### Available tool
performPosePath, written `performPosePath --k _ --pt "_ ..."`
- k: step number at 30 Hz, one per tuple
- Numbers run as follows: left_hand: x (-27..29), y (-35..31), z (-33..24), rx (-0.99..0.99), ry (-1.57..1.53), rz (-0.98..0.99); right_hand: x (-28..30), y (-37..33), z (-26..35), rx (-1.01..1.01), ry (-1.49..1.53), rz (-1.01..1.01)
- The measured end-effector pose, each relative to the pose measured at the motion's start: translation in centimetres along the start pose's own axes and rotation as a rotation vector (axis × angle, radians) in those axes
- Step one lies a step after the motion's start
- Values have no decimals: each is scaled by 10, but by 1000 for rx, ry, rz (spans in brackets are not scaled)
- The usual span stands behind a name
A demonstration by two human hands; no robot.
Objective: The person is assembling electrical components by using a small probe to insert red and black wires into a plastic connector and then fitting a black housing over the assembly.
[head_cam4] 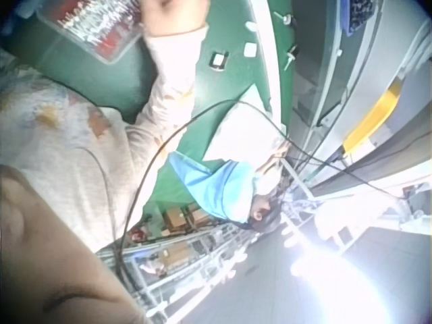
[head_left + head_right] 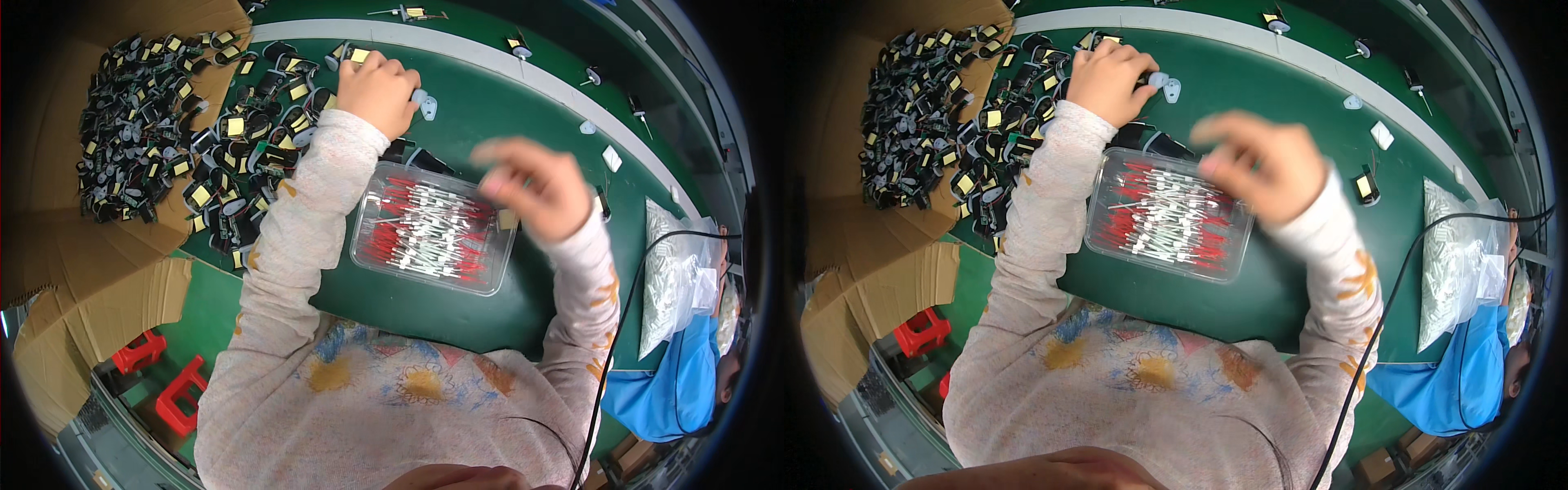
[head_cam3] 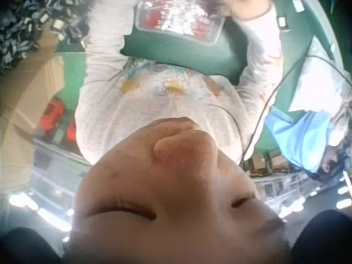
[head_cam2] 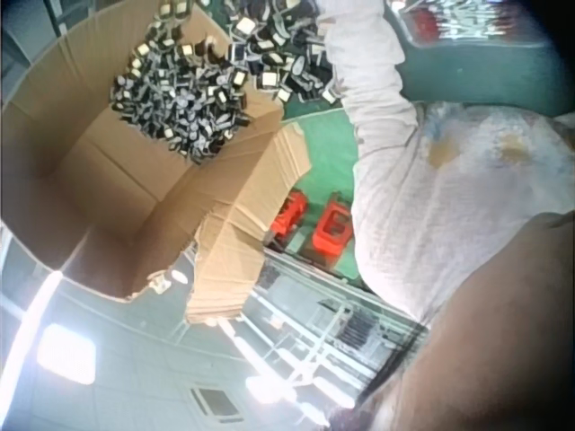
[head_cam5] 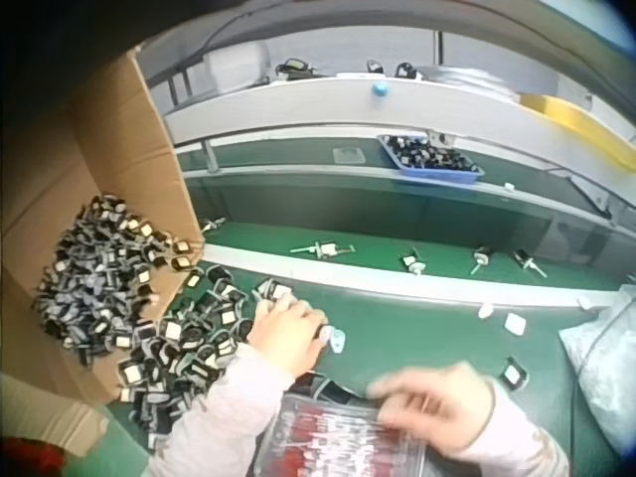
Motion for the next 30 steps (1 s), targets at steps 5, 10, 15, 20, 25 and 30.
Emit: performPosePath --k 5,10,15,20,25,30 --pt "25 3 3 -16 -479 -231 -52 -18 15 18 -446 85" --pt "44 1 5 84 -1225 -62 -74 -12 11 -31 -599 141" --pt "78 -11 -4 56 -1479 34 -78 -11 10 -65 -600 155" --pt "99 -26 -11 37 -1445 92 -41 -7 25 -5 23 -57" --pt "106 -33 -26 -327 -1193 439 -11 -29 27 85 719 -846" --pt "101 -45 -59 -556 -1068 356 -9 -35 37 142 726 -897"
Point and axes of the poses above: each hand's wrist, its own y-axis towards the middle knuckle, its own x-axis out of the back of the hand, z = x × y, the point moved 3 cm from there along y, towards the middle knuckle, and after that the axes turned 11 degrees about x, right-handed, at the moved point
